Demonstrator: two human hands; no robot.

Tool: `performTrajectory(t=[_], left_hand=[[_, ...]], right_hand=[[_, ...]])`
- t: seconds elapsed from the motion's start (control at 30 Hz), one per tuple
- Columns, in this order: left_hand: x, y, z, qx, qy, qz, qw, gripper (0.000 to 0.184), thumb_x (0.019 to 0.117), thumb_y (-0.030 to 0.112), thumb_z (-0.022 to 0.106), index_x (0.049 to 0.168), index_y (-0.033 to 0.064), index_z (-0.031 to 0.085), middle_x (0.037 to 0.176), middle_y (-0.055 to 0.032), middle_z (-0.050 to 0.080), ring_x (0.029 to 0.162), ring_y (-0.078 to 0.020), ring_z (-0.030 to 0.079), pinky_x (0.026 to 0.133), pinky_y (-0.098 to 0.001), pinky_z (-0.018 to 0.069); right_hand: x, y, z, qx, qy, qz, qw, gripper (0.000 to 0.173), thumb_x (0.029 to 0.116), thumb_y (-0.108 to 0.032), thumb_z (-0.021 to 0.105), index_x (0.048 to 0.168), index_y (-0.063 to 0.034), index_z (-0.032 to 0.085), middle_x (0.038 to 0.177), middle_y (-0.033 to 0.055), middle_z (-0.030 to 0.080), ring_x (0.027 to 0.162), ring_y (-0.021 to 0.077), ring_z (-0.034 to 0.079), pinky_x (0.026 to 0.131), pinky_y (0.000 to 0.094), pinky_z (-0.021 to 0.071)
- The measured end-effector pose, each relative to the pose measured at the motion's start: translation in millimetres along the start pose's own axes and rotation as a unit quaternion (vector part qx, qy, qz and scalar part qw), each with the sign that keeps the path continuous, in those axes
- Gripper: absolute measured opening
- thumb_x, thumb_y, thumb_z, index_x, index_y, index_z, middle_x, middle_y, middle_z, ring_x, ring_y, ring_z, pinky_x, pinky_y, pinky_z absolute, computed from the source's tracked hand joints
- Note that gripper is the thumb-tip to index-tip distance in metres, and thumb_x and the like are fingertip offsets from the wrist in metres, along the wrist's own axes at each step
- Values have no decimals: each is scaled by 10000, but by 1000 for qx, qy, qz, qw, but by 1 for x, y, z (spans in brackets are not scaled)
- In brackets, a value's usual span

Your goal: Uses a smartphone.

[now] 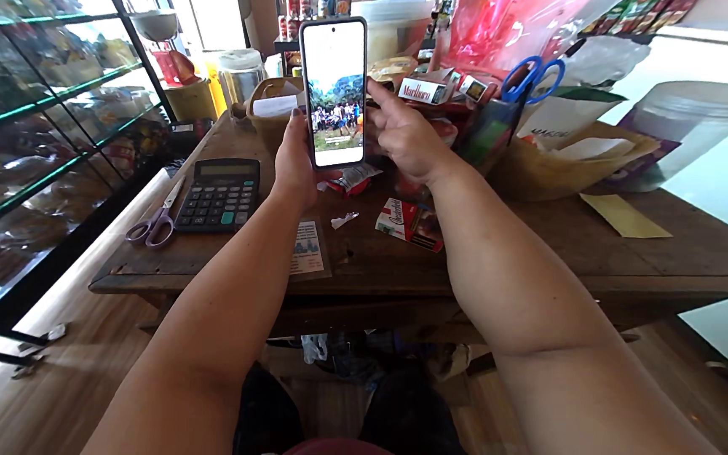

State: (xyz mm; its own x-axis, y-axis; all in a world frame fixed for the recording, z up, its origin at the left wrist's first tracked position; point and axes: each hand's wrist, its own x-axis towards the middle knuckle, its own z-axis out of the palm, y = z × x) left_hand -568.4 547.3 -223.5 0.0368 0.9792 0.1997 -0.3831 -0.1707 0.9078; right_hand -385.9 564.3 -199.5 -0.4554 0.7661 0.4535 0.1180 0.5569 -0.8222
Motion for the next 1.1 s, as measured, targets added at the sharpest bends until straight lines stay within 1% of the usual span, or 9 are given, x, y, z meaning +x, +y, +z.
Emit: performTrajectory(t=[0.2,0.3,0.5,0.67,0.9,1.1], left_hand=[[2,-1,-1,-4,2,1,1000,637,1085,551,112,1336,173,560,1220,-79,679,988,-246,698,643,-415,591],[1,-2,0,-5,0,3,1000,644,1084,551,98,1330,176,560,1213,-71,683,983,-243,699,652,-412,591],[1,-1,0,-5,1,4,1000,635,1086,544,101,1300,168,566,1184,-72,691,959,-235,703,634,-395,586],[0,-1,0,-5,5,1,1000,623,1088,543,106,1301,175,561,1178,-66,692,949,-229,704,618,-387,583],[2,-1,0,-3,12,-3,1000,633,1088,542,114,1336,164,556,1202,-78,680,969,-240,697,641,-408,588],[1,-1,0,-1,11,2,1000,638,1087,541,110,1326,161,563,1193,-83,682,956,-241,699,640,-406,586]], right_hand=[[-1,0,0,3,-1,1,1000,814,901,26,411,1645,-56,94,1530,132,505,1314,178,583,1043,362,536],[0,1,-1,0,-5,-2,1000,810,904,26,411,1645,-56,93,1528,132,509,1315,180,582,1039,360,536],[-1,-1,0,-1,-3,12,1000,837,885,28,413,1648,-68,82,1539,122,498,1327,178,572,1045,369,533],[0,-2,0,-1,-4,9,1000,833,887,33,408,1647,-63,80,1543,126,493,1329,180,572,1046,368,534],[0,-1,0,1,-3,9,1000,824,899,30,416,1648,-65,86,1541,123,496,1329,177,571,1052,366,528],[0,-2,0,3,-4,7,1000,822,901,32,415,1647,-60,81,1539,130,496,1329,174,570,1050,363,530]])
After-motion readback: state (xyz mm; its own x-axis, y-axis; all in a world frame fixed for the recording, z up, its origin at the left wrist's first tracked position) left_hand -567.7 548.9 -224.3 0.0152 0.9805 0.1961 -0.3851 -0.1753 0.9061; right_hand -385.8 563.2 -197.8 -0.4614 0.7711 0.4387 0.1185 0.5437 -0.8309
